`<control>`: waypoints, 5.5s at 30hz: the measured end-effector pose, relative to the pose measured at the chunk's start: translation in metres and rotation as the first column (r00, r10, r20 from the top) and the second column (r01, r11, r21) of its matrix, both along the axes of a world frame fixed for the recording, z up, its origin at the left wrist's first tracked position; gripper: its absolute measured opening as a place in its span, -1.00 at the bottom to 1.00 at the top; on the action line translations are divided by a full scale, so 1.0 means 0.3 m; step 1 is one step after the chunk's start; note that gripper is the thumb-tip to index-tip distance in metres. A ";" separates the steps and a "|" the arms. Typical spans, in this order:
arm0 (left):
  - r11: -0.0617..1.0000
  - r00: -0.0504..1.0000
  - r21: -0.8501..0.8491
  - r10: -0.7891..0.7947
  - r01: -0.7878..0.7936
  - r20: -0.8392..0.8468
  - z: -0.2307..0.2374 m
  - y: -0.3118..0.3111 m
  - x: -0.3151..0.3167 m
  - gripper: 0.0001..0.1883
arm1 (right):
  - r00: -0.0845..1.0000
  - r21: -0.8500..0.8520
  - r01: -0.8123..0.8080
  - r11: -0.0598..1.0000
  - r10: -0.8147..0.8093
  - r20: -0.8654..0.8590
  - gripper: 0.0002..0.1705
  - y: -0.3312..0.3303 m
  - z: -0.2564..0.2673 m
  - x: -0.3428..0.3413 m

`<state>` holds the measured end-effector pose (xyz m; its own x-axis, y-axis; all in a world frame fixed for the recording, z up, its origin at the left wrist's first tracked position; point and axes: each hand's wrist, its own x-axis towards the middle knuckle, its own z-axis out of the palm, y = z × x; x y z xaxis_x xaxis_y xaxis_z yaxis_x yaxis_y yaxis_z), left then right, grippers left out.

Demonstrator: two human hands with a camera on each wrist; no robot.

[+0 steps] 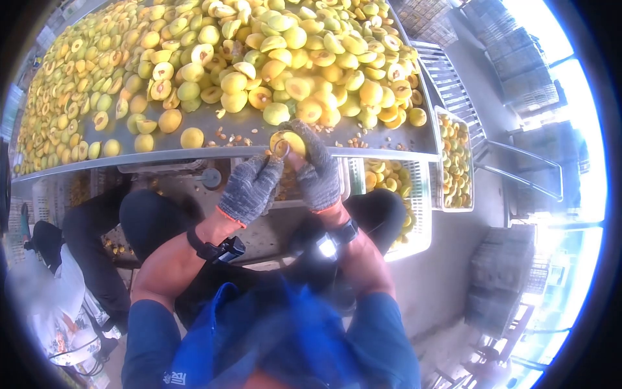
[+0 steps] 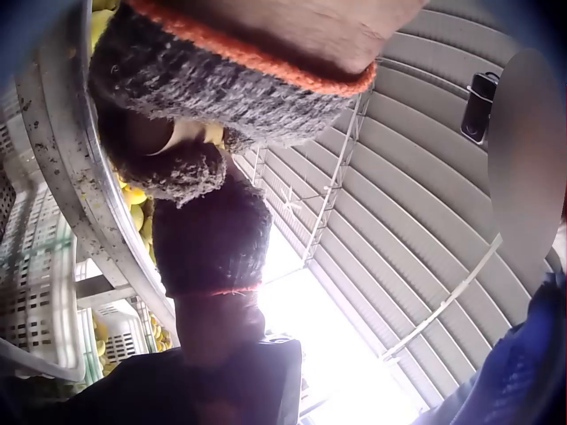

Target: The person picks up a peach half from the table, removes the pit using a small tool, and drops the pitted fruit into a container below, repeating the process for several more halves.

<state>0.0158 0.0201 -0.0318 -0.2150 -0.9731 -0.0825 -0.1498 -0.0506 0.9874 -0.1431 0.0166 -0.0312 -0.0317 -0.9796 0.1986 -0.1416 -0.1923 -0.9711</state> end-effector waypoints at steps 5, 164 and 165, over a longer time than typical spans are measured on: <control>0.946 0.996 -0.323 0.048 -0.021 0.075 -0.051 0.009 -0.026 -0.61 | 0.987 -0.103 0.026 0.994 -0.042 -0.157 -0.44 0.006 -0.029 -0.012; 0.609 0.564 0.503 0.107 0.614 -0.819 0.067 0.015 0.035 -0.68 | 0.902 0.020 0.058 0.998 -0.061 0.427 -0.38 0.070 -0.014 0.058; 0.541 0.535 0.543 0.192 0.642 -0.823 0.075 0.017 0.030 -0.66 | 0.873 0.085 0.040 0.996 -0.076 0.482 -0.38 0.072 -0.038 0.052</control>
